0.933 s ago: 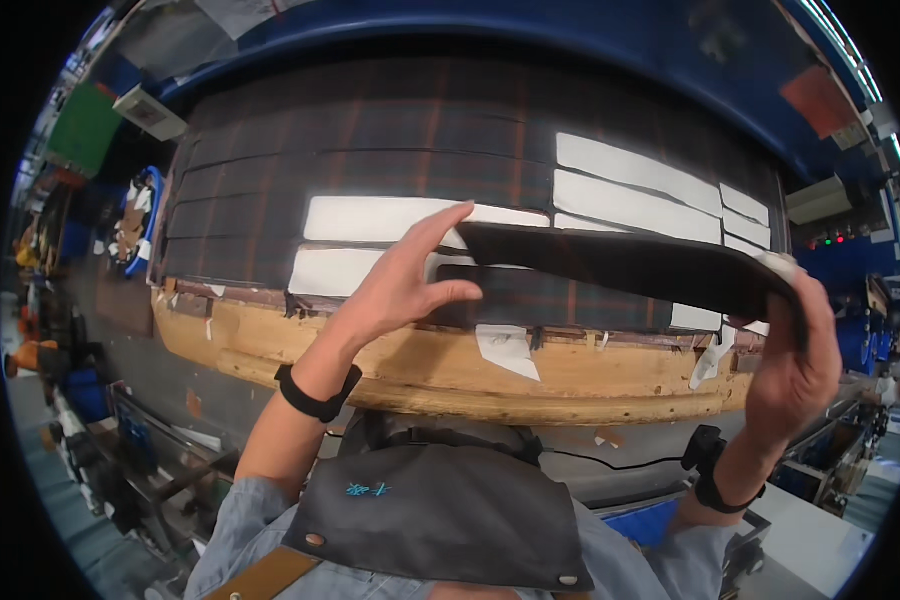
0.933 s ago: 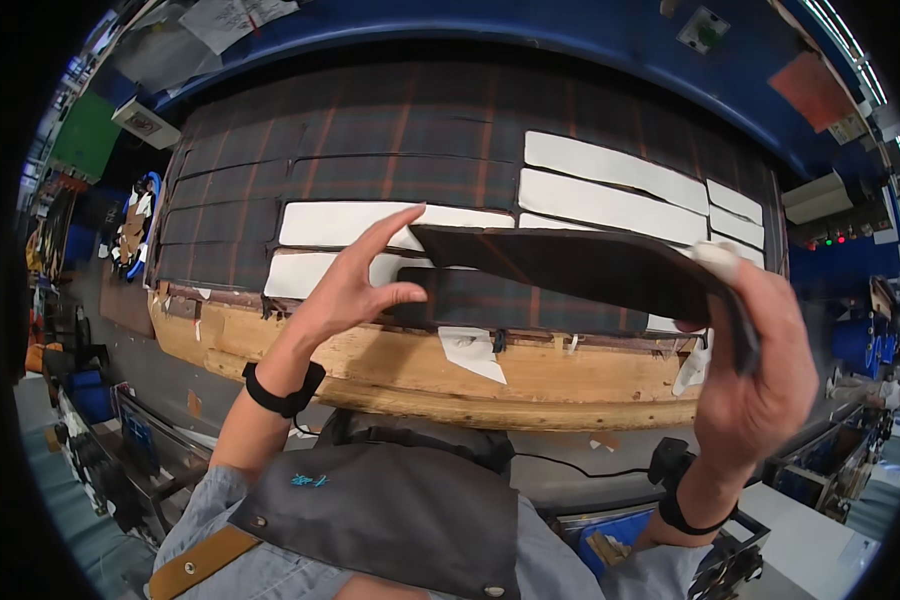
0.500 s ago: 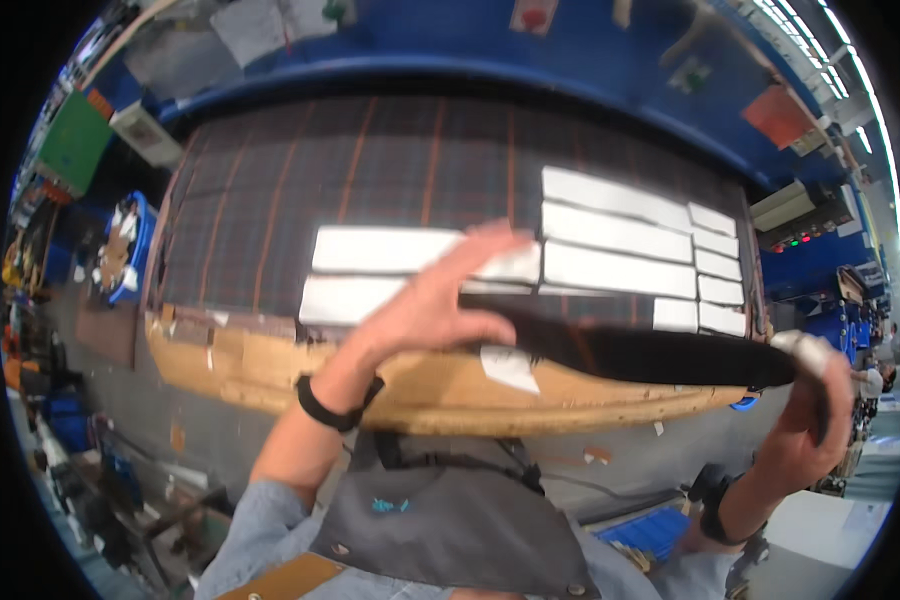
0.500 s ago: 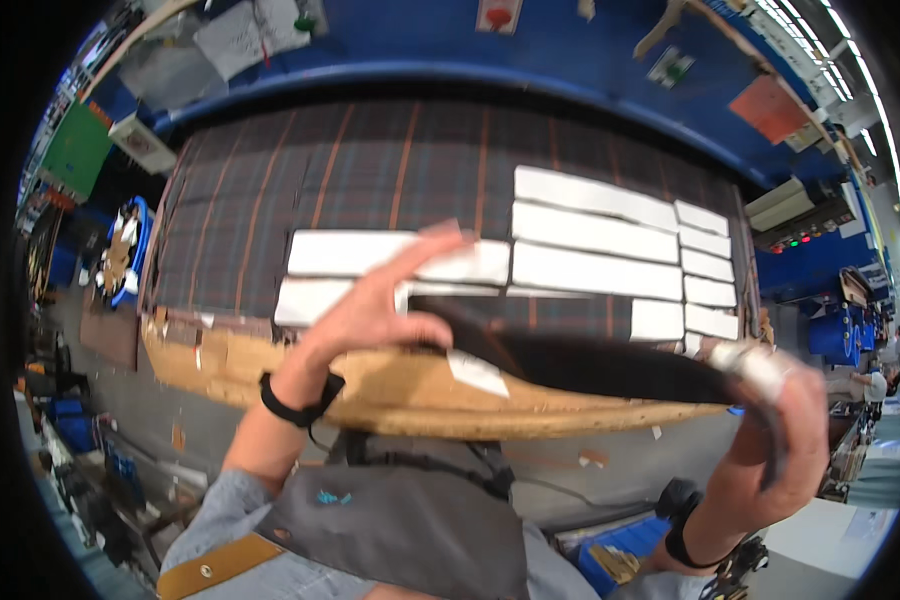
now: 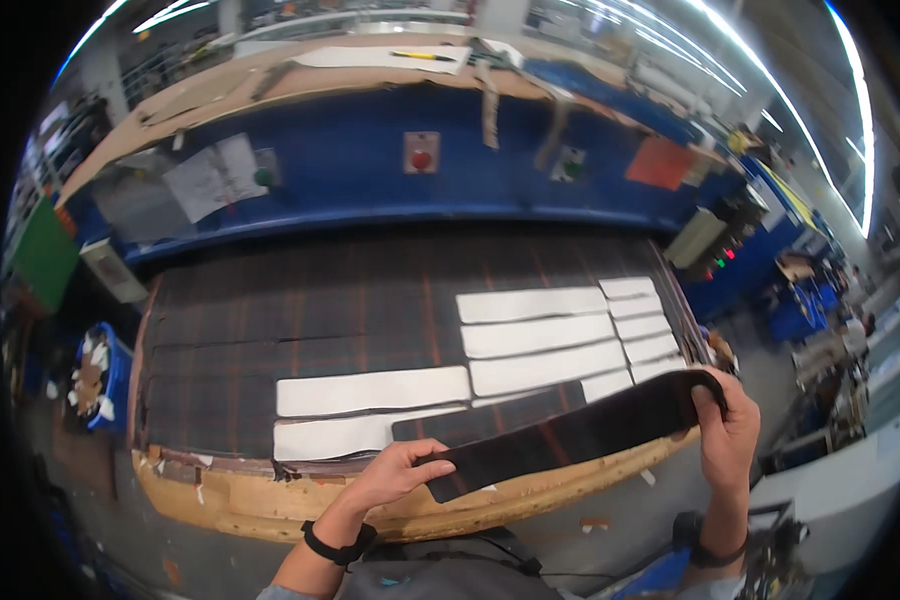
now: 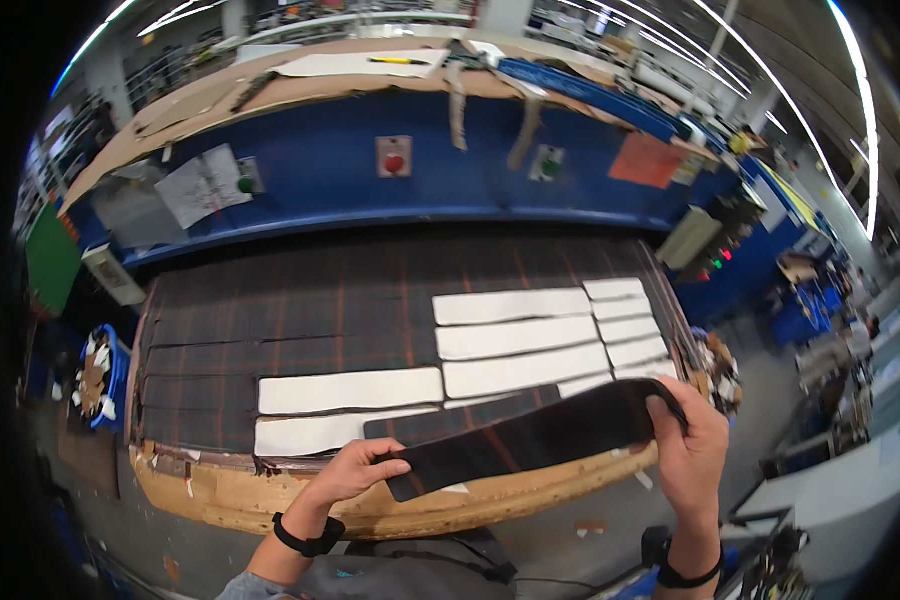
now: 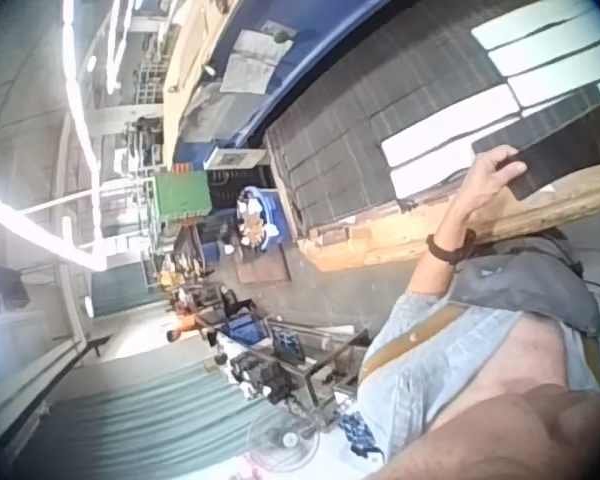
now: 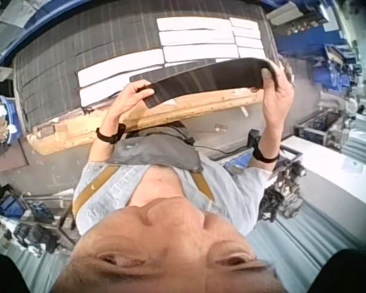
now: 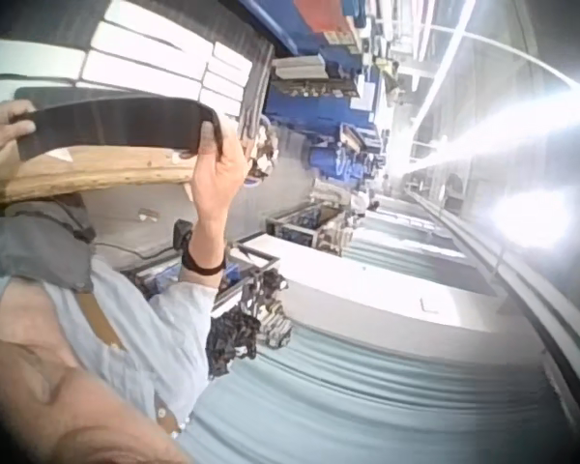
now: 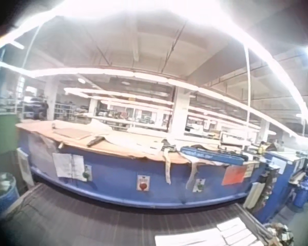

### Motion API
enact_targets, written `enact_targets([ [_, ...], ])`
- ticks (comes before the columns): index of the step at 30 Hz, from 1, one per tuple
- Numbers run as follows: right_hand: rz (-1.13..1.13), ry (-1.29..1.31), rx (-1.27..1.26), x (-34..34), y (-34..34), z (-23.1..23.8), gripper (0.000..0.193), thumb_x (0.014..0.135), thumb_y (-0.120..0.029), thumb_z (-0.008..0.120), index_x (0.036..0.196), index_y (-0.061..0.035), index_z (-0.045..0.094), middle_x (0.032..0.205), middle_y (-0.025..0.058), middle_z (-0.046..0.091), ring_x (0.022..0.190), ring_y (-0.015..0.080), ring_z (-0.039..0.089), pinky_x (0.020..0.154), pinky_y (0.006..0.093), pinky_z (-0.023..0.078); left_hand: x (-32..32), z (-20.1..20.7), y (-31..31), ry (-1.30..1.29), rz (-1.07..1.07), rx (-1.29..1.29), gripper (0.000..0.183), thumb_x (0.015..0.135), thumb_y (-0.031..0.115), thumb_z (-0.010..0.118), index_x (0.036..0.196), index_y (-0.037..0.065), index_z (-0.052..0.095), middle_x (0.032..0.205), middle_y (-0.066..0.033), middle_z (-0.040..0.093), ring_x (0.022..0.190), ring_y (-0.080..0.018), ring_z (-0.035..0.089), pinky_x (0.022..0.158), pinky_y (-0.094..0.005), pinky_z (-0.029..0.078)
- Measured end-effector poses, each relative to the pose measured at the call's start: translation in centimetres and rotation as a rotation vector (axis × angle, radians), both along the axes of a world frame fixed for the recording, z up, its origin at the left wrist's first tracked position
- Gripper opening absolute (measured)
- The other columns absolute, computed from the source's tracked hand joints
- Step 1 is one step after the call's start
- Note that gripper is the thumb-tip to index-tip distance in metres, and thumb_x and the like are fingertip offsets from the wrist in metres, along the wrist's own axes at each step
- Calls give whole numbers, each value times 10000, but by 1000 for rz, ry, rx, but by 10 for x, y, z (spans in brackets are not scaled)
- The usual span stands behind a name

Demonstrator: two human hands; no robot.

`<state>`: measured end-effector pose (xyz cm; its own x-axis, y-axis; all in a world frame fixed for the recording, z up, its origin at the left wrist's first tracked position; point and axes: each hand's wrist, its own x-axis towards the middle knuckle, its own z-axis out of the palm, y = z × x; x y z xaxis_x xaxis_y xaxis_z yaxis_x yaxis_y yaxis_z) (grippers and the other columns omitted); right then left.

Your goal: The person aligns and stacks rectangular plaid fabric pieces on a wooden workbench. They handle the fabric strips one by one, peeling off white backing paper and arranging them into a neat pile. The person occasionally moves the stack to a nearby table before returning to the workbench to continue the assembly process.

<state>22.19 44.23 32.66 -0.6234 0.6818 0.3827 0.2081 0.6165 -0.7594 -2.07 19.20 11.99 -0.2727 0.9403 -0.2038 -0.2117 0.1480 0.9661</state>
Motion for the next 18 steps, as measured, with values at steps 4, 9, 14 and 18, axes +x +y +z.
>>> enact_targets([
  [4,56,59,-237,-1,32,-13,227,1006,-77,558,1175,61,617,817,67,662,588,104,614,498,231,519,-3,14,6,8,61,8,187,980,202,650,1072,40,669,852,37,637,760,-30,538,668,-207,444],
  [9,160,-23,-6,-17,68,-13,220,1004,-71,554,1170,57,621,885,60,657,631,91,587,537,224,490,13,12,15,-153,230,22,204,993,162,626,1130,12,636,972,2,672,786,-55,607,687,-223,521],
  [14,390,30,-41,-40,107,-23,229,1008,-100,562,1169,45,636,989,48,681,818,87,602,726,223,475,38,-6,11,-184,404,64,234,1001,168,614,1169,5,618,1004,-22,687,769,-76,637,686,-238,553],
  [18,507,99,154,-86,95,-19,249,1017,-126,559,1183,46,630,1000,60,688,845,101,627,752,225,488,53,-5,-18,-190,581,122,244,1017,174,587,1189,4,616,989,-24,687,766,-84,646,705,-243,555],
])
